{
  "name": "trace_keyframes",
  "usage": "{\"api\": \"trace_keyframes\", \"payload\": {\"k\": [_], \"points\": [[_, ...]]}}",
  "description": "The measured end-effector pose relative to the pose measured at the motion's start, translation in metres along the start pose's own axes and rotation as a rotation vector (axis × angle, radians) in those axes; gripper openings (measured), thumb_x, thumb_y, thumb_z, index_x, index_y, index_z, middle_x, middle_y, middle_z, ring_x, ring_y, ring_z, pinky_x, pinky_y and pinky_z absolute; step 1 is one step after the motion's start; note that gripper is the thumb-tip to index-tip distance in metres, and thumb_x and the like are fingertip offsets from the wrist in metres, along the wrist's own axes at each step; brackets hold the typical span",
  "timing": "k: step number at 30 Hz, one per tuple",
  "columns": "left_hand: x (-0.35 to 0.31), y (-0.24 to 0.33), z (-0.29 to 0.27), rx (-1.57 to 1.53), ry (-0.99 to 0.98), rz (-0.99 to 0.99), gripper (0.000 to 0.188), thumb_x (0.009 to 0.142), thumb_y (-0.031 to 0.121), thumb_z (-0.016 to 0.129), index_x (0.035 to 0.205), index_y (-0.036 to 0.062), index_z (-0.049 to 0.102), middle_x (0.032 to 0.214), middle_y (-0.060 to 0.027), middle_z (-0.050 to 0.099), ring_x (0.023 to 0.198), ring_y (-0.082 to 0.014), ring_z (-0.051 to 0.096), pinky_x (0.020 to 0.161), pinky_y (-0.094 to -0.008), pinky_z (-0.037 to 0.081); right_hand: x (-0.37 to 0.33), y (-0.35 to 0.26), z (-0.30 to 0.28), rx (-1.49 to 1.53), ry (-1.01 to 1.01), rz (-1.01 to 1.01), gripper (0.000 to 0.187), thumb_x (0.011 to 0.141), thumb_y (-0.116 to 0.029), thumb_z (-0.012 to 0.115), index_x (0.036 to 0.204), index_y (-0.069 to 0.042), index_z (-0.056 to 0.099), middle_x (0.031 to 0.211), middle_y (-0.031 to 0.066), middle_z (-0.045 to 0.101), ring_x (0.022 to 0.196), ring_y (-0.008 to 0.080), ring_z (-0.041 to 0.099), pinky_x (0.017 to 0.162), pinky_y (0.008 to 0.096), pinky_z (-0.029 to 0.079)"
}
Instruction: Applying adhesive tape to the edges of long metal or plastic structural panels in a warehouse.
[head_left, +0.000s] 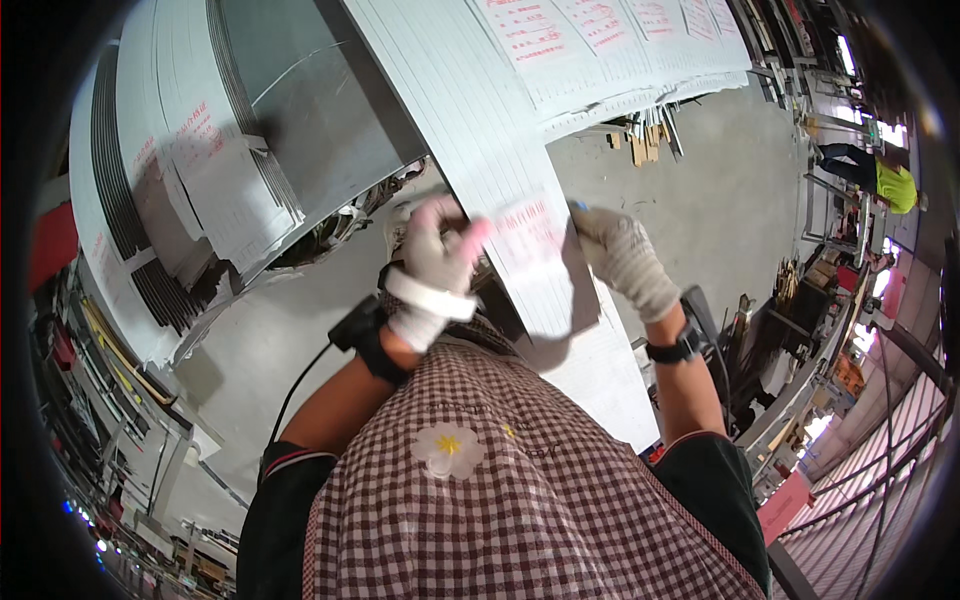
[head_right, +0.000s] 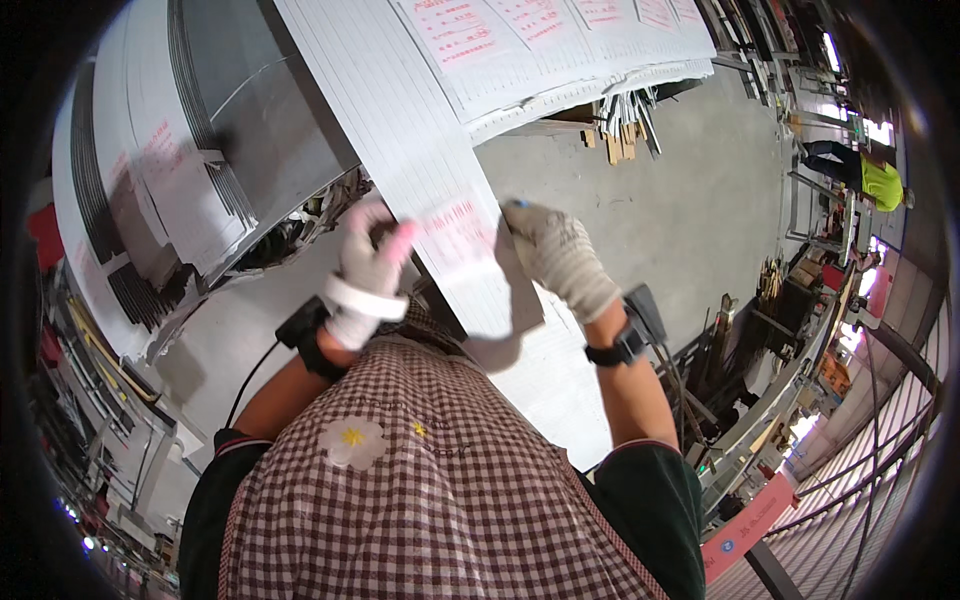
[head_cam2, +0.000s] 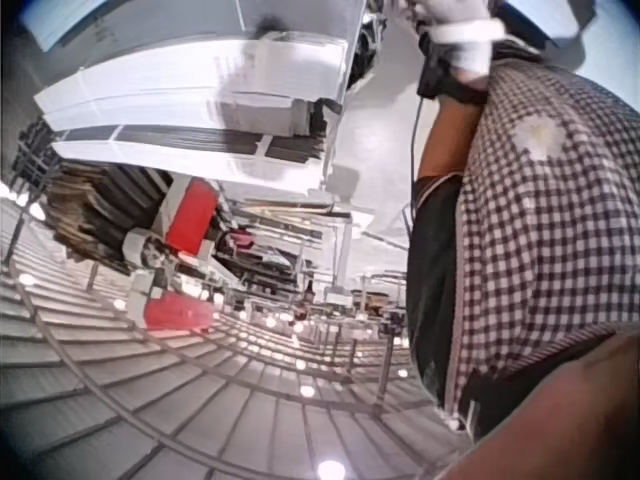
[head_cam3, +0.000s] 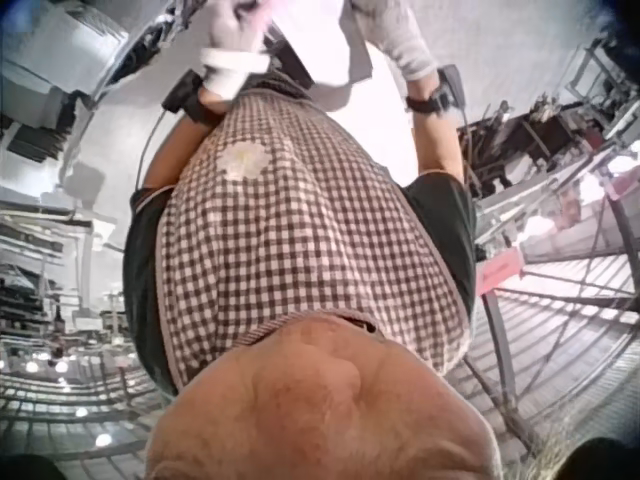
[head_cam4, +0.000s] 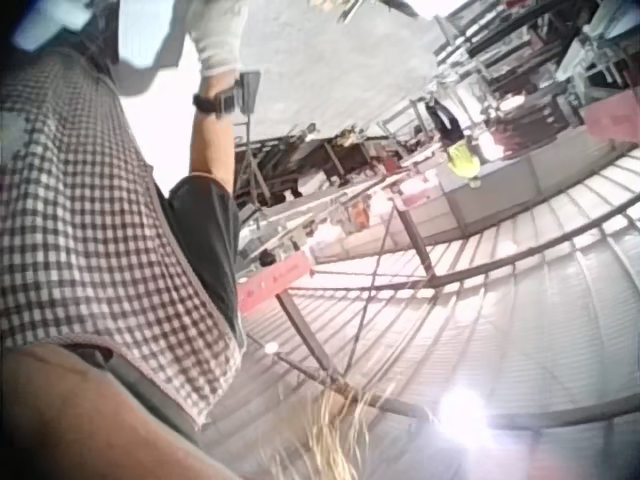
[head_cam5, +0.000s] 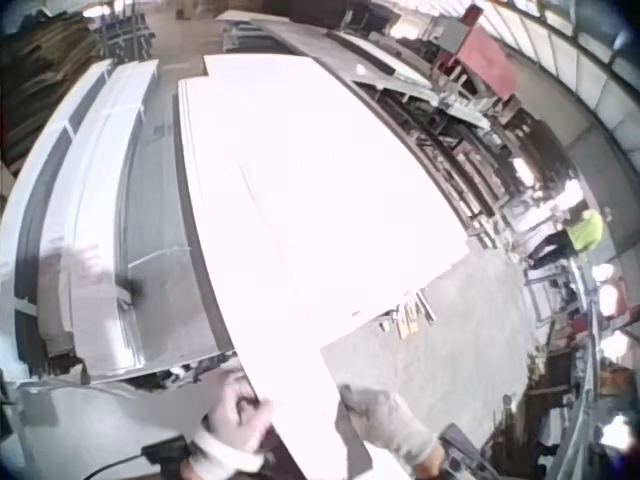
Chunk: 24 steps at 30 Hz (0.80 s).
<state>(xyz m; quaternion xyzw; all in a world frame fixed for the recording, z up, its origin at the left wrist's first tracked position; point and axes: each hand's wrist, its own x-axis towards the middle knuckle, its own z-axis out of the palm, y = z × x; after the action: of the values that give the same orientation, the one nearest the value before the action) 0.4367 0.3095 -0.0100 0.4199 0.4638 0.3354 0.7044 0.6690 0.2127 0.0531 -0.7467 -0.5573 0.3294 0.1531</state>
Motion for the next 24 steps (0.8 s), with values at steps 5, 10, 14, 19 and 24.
{"api": "trace_keyframes", "payload": {"k": [5, 10, 14, 19, 24], "points": [[-0.060, -0.026, -0.005, 0.337, -0.406, -0.198, 0.041, 0.088, 0.030, 0.080, 0.106, 0.0005, 0.058, 0.101, -0.0089, 0.063, 0.080, -0.0120, 0.062, 0.067, -0.0241, 0.053, -0.089, 0.020, -0.029, -0.438, -0.924, 0.236, 0.023, 0.094, -0.017, 0.058, 0.110, -0.013, 0.073, 0.096, 0.0134, 0.073, 0.086, 0.0319, 0.071, 0.075, 0.0395, 0.056], [0.011, -0.006, 0.017, -0.109, -0.087, -0.300, 0.110, 0.090, 0.050, 0.073, 0.161, -0.0012, 0.006, 0.153, -0.0228, 0.040, 0.139, -0.0262, 0.043, 0.120, -0.0388, 0.033, -0.077, 0.012, -0.039, 0.019, -0.066, 0.055, 0.032, 0.094, -0.011, 0.058, 0.123, -0.011, 0.070, 0.097, 0.0138, 0.074, 0.084, 0.0321, 0.070, 0.081, 0.0384, 0.057], [0.008, 0.027, 0.024, 0.567, 0.099, -0.027, 0.104, 0.081, 0.048, 0.082, 0.154, -0.0029, 0.028, 0.153, -0.0229, 0.040, 0.141, -0.0309, 0.040, 0.120, -0.0418, 0.032, -0.037, -0.025, -0.049, 0.294, 0.000, -0.047, 0.043, 0.091, -0.002, 0.060, 0.133, -0.011, 0.064, 0.100, 0.0178, 0.073, 0.087, 0.0348, 0.071, 0.082, 0.0413, 0.057], [-0.048, 0.045, 0.021, 0.283, -0.094, 0.243, 0.057, 0.076, 0.031, 0.090, 0.117, 0.0026, 0.063, 0.103, -0.0057, 0.065, 0.092, -0.0166, 0.061, 0.084, -0.0323, 0.053, 0.005, -0.098, -0.045, 0.239, -0.124, -0.545, 0.043, 0.090, -0.004, 0.063, 0.132, -0.015, 0.065, 0.094, 0.0166, 0.072, 0.078, 0.0333, 0.070, 0.071, 0.0404, 0.057], [-0.047, 0.054, -0.008, -0.053, -0.084, -0.189, 0.021, 0.096, 0.023, 0.073, 0.099, 0.0038, 0.065, 0.080, -0.0008, 0.069, 0.073, -0.0095, 0.065, 0.075, -0.0258, 0.058, 0.027, -0.102, -0.050, 0.011, -0.225, -0.421, 0.033, 0.094, -0.035, 0.067, 0.121, -0.014, 0.065, 0.072, 0.0112, 0.066, 0.061, 0.0307, 0.065, 0.055, 0.0401, 0.052]]}}
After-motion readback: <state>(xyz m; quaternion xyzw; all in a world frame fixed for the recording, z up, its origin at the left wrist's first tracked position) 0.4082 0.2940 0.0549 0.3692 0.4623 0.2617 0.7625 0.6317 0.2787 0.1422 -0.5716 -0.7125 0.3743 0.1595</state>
